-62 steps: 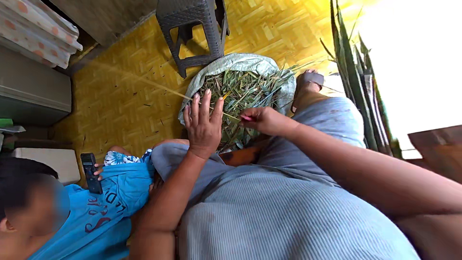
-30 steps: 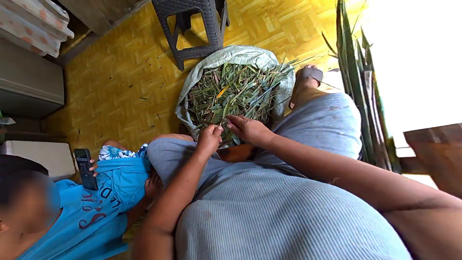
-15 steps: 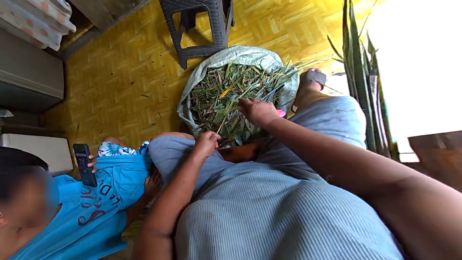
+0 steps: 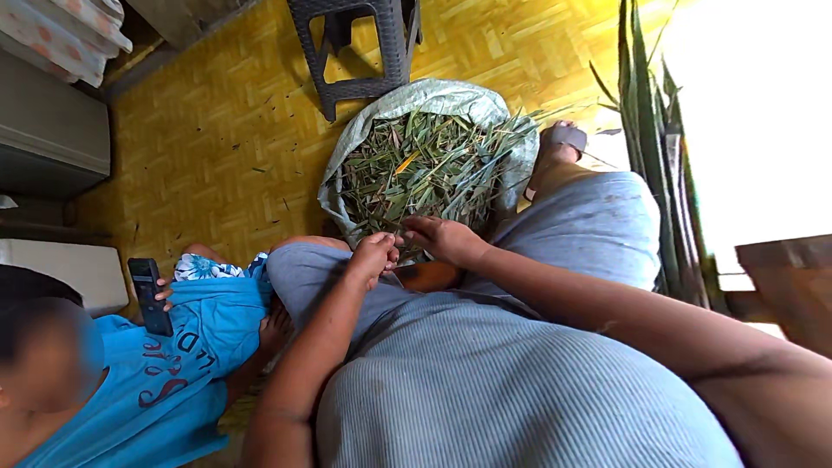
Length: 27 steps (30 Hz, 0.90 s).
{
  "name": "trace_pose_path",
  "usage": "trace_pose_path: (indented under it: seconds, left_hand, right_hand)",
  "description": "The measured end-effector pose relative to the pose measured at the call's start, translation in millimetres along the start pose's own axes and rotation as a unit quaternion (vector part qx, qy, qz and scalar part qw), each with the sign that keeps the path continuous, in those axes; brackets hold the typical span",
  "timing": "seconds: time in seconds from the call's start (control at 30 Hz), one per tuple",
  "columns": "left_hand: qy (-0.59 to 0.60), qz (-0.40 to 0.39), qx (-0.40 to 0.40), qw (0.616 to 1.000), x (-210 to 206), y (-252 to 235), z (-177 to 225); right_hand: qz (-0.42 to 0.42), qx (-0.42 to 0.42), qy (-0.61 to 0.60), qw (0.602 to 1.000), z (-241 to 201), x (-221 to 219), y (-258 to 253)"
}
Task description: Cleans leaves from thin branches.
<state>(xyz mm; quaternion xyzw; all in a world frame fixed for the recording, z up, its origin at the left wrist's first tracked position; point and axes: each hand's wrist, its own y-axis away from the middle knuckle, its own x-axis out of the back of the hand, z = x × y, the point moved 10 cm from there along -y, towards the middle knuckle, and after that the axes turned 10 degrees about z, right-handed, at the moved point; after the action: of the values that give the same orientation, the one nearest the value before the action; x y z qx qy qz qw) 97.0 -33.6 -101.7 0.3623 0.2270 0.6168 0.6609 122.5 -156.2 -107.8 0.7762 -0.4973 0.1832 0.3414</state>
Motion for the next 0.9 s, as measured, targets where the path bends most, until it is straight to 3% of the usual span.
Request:
trace_pose_path:
  seconds: [0.17, 0.33, 0.47, 0.63, 0.77, 0.9]
  left_hand:
    - [-0.013, -0.032, -0.001, 0.999, 0, 2, -3]
    - [-0.018, -0.036, 0.004, 0.999, 5, 4, -9]
    - [-0.013, -0.016, -0.002, 1.000, 9, 1, -9]
    - [-0.030, -0.033, -0.012, 0.999, -3, -1, -3]
    - [-0.022, -0.037, -0.026, 0.999, -5, 3, 2]
    - [-0.050, -0.032, -0.048, 0.997, 3, 9, 1]
  right_hand:
    - [0.018, -0.027, 0.032, 0.999, 16, 11, -13]
    - [0.076, -0.136, 0.015, 0.988, 70, 41, -32]
    - [0.099, -0.194, -0.167, 0.962, 73, 43, -26]
    - [-0.002, -0.249, -0.472, 0.846, 28, -1, -2]
    - [-0.022, -0.267, -0.520, 0.811, 29, -6, -4]
    - [0.008, -0.263, -0.516, 0.816, 36, 10, -10]
